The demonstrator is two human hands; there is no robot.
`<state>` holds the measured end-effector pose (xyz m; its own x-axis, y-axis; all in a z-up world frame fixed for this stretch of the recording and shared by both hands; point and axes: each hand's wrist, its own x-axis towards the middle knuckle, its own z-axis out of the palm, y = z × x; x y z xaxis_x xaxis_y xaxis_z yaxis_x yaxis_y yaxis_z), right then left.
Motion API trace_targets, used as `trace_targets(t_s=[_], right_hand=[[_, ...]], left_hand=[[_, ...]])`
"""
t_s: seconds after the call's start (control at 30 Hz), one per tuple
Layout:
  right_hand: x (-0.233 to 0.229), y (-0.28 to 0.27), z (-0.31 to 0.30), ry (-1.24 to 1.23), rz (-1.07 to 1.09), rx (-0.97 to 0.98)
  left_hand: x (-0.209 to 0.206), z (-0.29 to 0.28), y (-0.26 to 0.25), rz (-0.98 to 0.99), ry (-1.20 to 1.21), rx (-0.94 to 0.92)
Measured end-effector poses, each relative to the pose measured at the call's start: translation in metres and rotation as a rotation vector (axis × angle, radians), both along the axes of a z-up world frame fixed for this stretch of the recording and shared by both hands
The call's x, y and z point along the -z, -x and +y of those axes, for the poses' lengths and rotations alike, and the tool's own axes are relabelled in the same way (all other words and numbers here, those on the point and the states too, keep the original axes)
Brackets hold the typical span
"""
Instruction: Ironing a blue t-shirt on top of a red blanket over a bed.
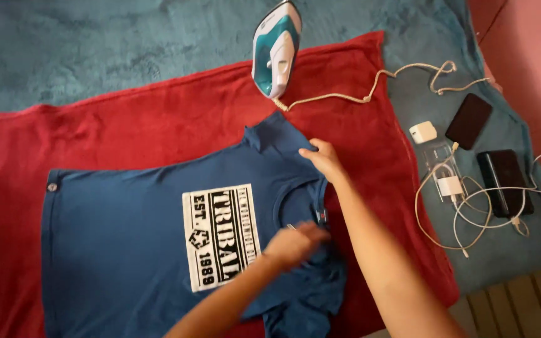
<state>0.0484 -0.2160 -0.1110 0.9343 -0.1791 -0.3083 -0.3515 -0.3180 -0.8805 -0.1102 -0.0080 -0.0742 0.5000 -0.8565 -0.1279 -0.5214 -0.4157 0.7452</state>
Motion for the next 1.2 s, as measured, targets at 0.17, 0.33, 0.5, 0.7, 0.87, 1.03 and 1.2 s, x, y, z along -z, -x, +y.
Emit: trace_targets(t_s=[0.17, 0.33, 0.5, 0.7, 0.87, 1.03, 1.2], right_hand=[[-0.011, -0.002, 0.000, -0.095, 0.106, -0.009], [-0.018, -0.001, -0.002, -0.007, 0.164, -0.137], [-0.016, -0.007, -0.018, 0.175, -0.043, -0.199], [-0.051, -0.016, -0.057, 0.264, -0.093, -0.236], [-0.057, -0.006, -0.136, 0.357, -0.105, -0.099], [-0.045, 0.019, -0.157, 0.465, -0.085, 0.022], [-0.058, 0.045, -0.057, 0.979, -0.426, -0.086]], left_hand=[[-0.008, -0.030, 0.052, -0.237, 0.125, 0.164], [0.016, -0.048, 0.070, -0.516, 0.095, 0.300], [0.003, -0.057, 0.065, -0.329, -0.057, 0.371], [-0.005, -0.087, 0.071, -0.200, 0.136, 0.311], [-0.022, -0.158, 0.090, -0.086, 0.329, 0.188], [-0.037, -0.143, 0.087, -0.003, 0.278, 0.307], [0.002, -0.033, 0.030, -0.379, 0.442, -0.065]])
